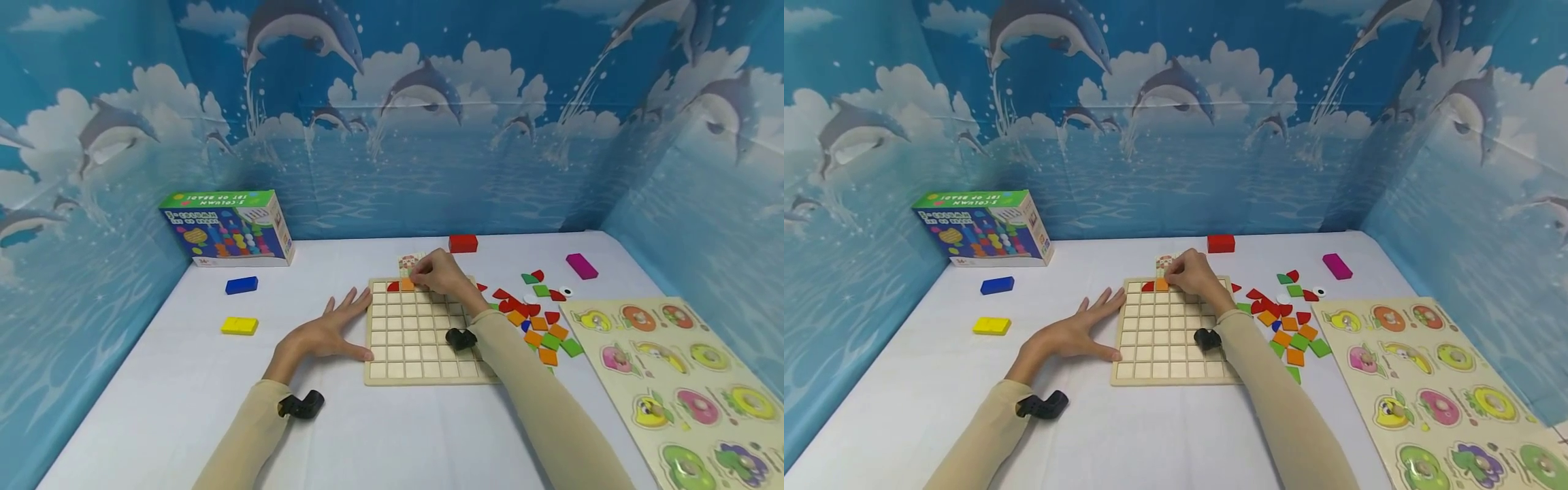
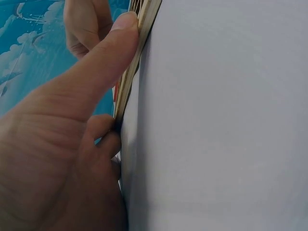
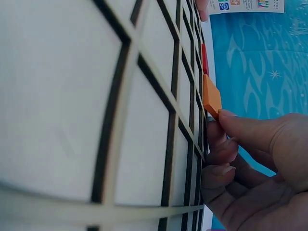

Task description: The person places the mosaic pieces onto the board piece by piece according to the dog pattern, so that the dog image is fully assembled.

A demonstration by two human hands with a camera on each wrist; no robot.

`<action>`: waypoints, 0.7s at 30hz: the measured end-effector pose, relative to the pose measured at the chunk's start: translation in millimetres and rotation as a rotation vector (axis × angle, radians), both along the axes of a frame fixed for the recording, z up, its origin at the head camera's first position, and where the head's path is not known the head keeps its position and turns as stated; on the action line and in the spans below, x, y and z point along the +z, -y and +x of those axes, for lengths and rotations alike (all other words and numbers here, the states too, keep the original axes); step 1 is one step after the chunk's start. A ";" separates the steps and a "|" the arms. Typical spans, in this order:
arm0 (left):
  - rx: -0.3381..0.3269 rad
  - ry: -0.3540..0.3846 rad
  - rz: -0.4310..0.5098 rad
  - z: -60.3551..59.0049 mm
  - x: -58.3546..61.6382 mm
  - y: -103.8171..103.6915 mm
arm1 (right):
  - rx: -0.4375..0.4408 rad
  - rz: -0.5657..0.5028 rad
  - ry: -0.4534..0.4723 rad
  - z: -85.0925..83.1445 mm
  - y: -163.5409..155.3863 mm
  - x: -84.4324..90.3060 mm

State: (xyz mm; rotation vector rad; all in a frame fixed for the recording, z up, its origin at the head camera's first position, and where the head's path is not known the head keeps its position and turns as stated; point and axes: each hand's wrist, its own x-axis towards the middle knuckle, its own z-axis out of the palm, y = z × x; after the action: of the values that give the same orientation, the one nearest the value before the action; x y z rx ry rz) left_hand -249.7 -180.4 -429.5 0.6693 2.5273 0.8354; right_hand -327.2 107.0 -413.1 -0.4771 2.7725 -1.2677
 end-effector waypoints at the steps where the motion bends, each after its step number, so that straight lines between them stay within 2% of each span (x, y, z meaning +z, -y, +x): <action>1: 0.001 0.000 -0.003 0.2 0.6 0.0 | 0.001 0.006 -0.006 -0.1 0.5 0.4; 21: 0.006 -0.002 -0.004 3.1 -1.4 -1.0 | 0.009 0.026 -0.014 6.1 1.7 -0.9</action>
State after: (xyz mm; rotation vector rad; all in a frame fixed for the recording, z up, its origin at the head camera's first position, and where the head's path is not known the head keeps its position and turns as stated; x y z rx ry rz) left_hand -246.6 -179.4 -430.8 0.6622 2.5327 0.8324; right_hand -321.2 105.4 -414.0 -0.4983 2.7914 -1.2291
